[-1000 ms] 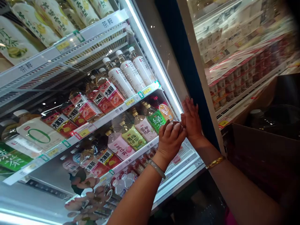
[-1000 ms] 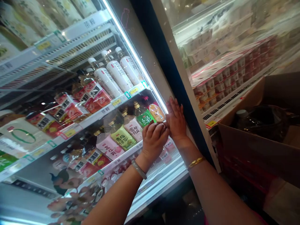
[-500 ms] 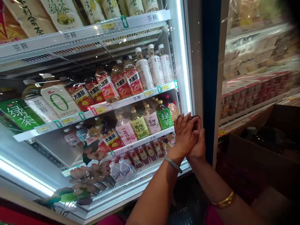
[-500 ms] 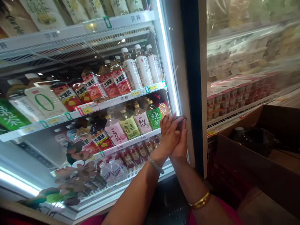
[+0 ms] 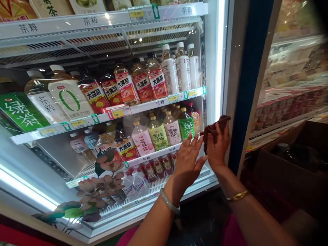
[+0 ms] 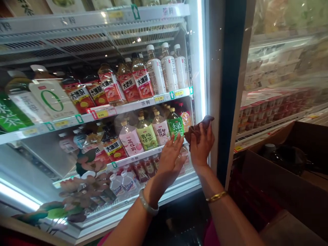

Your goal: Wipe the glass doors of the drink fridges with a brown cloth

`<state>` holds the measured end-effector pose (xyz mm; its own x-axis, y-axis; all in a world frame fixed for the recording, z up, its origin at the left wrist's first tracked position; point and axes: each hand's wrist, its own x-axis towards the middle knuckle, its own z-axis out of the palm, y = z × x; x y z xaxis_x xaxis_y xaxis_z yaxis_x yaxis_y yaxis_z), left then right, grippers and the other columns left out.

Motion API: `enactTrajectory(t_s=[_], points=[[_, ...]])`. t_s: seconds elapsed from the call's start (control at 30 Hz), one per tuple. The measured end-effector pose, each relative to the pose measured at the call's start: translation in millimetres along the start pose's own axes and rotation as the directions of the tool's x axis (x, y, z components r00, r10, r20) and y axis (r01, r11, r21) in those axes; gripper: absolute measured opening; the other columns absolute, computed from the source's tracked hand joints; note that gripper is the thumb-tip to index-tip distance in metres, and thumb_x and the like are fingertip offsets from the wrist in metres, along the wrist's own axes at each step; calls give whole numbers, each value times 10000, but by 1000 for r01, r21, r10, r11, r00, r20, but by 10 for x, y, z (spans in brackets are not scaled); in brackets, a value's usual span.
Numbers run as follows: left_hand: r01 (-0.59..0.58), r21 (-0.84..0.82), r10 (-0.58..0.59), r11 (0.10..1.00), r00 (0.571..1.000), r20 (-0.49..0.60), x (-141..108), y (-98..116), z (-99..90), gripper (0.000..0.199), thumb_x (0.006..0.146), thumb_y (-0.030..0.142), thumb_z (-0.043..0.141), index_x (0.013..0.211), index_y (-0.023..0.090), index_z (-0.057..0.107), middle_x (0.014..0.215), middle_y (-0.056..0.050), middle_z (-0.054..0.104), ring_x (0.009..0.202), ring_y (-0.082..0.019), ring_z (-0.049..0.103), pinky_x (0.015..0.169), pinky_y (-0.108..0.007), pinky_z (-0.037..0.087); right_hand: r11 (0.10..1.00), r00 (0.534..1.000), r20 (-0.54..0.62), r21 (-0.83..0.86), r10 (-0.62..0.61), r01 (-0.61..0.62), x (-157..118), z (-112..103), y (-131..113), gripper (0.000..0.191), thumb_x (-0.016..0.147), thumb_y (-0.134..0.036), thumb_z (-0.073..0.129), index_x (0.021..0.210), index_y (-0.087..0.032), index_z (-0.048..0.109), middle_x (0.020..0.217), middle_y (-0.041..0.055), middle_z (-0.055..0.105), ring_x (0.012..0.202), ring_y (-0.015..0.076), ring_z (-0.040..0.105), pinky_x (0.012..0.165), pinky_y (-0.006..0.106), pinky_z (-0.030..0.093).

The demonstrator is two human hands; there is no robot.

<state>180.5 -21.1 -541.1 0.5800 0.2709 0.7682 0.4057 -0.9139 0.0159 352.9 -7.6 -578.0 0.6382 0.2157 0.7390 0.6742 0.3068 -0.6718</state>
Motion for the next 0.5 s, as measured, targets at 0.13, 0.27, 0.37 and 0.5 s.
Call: enactTrajectory(t_s=[0.13, 0.27, 0.37, 0.5], points=[[88, 246, -50, 965, 986, -158, -43, -17, -45, 652, 1044, 384, 524, 1651, 241, 334, 1705, -89, 370, 1643, -254, 195, 1352, -542, 95, 983, 987, -75, -129, -139, 129, 113, -30, -72, 519, 1017, -524, 478, 1402, -209, 623, 1603, 172, 479, 1477, 336, 449, 1227, 621, 293], [206, 384, -86, 900, 948, -308, -70, -123, 70, 711, 1022, 399, 540, 1661, 181, 317, 1684, -126, 408, 1645, -254, 196, 1331, -477, -120, 960, 966, -84, -155, -246, 231, -219, 103, -371, 437, 1020, -456, 473, 1351, -220, 635, 1456, 144, 610, 1390, 300, 529, 1185, 547, 365], [184, 409, -72, 894, 959, -275, -111, -170, 129, 675, 1037, 376, 490, 1658, 172, 323, 1671, -108, 439, 1644, -226, 206, 1322, -452, -158, 906, 915, 66, -126, -399, 404, -393, 144, -434, 455, 1013, -456, 415, 1349, -245, 638, 1409, 134, 626, 1317, 287, 578, 1126, 510, 429], [167, 383, -100, 909, 977, -190, -140, -125, 74, 640, 1055, 434, 470, 1644, 209, 361, 1688, -64, 418, 1639, -210, 228, 1361, -469, 50, 896, 914, 30, -183, -405, 404, -136, 32, -19, 417, 962, -472, 536, 1269, -237, 691, 1328, 144, 665, 1295, 332, 596, 1117, 580, 431]])
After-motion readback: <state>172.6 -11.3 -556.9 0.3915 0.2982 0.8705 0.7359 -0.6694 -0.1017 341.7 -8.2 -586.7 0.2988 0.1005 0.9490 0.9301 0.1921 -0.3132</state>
